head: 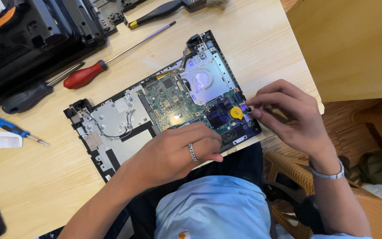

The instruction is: Technician disassembles a laptop, removes the motherboard, and cleans the internal chassis using a brush and small tools.

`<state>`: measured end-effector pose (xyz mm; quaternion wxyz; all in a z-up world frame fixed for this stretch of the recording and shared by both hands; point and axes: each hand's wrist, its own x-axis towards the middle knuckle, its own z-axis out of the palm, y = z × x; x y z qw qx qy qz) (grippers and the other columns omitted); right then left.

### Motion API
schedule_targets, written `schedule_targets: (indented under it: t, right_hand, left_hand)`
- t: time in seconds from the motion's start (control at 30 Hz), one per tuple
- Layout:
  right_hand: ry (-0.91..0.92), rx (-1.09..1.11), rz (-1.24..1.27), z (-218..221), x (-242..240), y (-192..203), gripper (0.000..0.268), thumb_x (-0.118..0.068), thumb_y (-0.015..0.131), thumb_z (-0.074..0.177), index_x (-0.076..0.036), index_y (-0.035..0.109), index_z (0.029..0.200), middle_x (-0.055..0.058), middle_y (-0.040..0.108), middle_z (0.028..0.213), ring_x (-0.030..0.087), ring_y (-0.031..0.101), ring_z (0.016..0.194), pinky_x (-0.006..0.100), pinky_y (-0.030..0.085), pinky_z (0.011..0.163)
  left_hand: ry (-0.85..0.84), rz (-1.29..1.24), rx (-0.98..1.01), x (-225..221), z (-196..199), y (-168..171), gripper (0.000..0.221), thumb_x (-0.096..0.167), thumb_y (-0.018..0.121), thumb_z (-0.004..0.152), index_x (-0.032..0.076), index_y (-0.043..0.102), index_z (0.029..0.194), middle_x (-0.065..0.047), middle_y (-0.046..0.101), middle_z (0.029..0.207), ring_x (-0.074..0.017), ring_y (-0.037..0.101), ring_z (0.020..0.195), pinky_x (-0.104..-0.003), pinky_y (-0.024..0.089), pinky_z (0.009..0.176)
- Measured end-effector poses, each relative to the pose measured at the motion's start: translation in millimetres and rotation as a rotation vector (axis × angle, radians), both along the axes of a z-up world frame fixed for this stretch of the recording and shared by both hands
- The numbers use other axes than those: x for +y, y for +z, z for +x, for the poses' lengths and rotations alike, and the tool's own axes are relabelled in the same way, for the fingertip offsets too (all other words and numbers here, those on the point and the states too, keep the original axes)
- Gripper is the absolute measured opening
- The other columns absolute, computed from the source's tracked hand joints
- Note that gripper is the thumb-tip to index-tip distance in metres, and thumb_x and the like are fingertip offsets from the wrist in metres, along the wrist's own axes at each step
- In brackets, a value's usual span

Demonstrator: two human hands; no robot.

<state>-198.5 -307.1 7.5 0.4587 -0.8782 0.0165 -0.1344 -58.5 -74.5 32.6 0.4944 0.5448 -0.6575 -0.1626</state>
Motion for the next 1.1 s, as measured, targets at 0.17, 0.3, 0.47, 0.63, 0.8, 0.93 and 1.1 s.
schedule_targets:
  t: [0.17,0.3,0.47,0.63,0.8,0.93,1.1]
  right_hand:
    - [0.264,-0.072,-0.070,0,28,13,0.015,-0.009,0.067,0.095,-0.002,0.069,0.108,0.009,0.062,0.095,0.023,0.056,0.084,0.036,0.046,0.079]
    - [0.369,-0.045,-0.047,-4,45,5,0.021,-0.020,0.057,0.102,0.001,0.061,0.106,0.012,0.056,0.096,0.028,0.051,0.082,0.039,0.044,0.077]
    - [0.358,-0.138,-0.051,-1,48,-4,0.032,-0.021,0.039,0.107,0.001,0.054,0.089,0.014,0.047,0.087,0.031,0.039,0.075,0.041,0.037,0.071]
    - [0.378,-0.153,-0.104,1,45,-7,0.030,-0.019,0.037,0.107,-0.002,0.050,0.086,0.012,0.048,0.086,0.030,0.033,0.073,0.042,0.036,0.069]
    - [0.395,-0.129,-0.083,2,48,-6,0.016,-0.002,0.037,0.105,-0.003,0.045,0.091,0.010,0.049,0.087,0.030,0.039,0.079,0.042,0.039,0.075]
    - [0.417,-0.135,-0.141,2,44,-10,0.019,-0.002,0.036,0.104,-0.004,0.041,0.086,0.011,0.042,0.085,0.030,0.032,0.077,0.041,0.035,0.071]
    - [0.296,-0.133,0.026,1,52,4,0.018,-0.019,0.063,0.098,-0.001,0.062,0.098,0.013,0.058,0.095,0.026,0.046,0.083,0.037,0.039,0.081]
  left_hand:
    - [0.077,0.050,-0.044,0,-2,12,0.016,0.006,0.062,0.104,-0.005,0.054,0.096,-0.017,0.056,0.096,-0.0332,0.056,0.080,-0.041,0.049,0.072]
    - [0.082,0.130,-0.206,-2,-6,13,0.016,0.015,0.053,0.109,0.001,0.059,0.105,-0.011,0.049,0.088,-0.0299,0.051,0.080,-0.043,0.047,0.067]
    - [0.159,0.098,-0.261,-5,-17,9,0.016,0.006,0.060,0.107,0.004,0.054,0.092,-0.009,0.049,0.085,-0.0286,0.048,0.076,-0.045,0.042,0.059]
    - [0.241,0.071,-0.282,-7,-27,2,0.016,0.008,0.057,0.109,0.004,0.057,0.093,-0.008,0.048,0.082,-0.0275,0.045,0.073,-0.044,0.041,0.057]
    - [0.354,-0.005,-0.257,-6,-35,2,0.019,0.006,0.065,0.105,0.000,0.057,0.088,-0.011,0.052,0.081,-0.0283,0.048,0.070,-0.039,0.045,0.063]
    - [0.345,-0.006,-0.273,-8,-28,-3,0.025,0.004,0.061,0.106,0.002,0.049,0.083,-0.009,0.046,0.077,-0.0279,0.045,0.068,-0.041,0.041,0.060]
    - [0.320,-0.042,-0.222,-12,-28,-8,0.038,0.019,0.062,0.106,0.006,0.048,0.074,-0.007,0.045,0.065,-0.0273,0.047,0.056,-0.039,0.041,0.053]
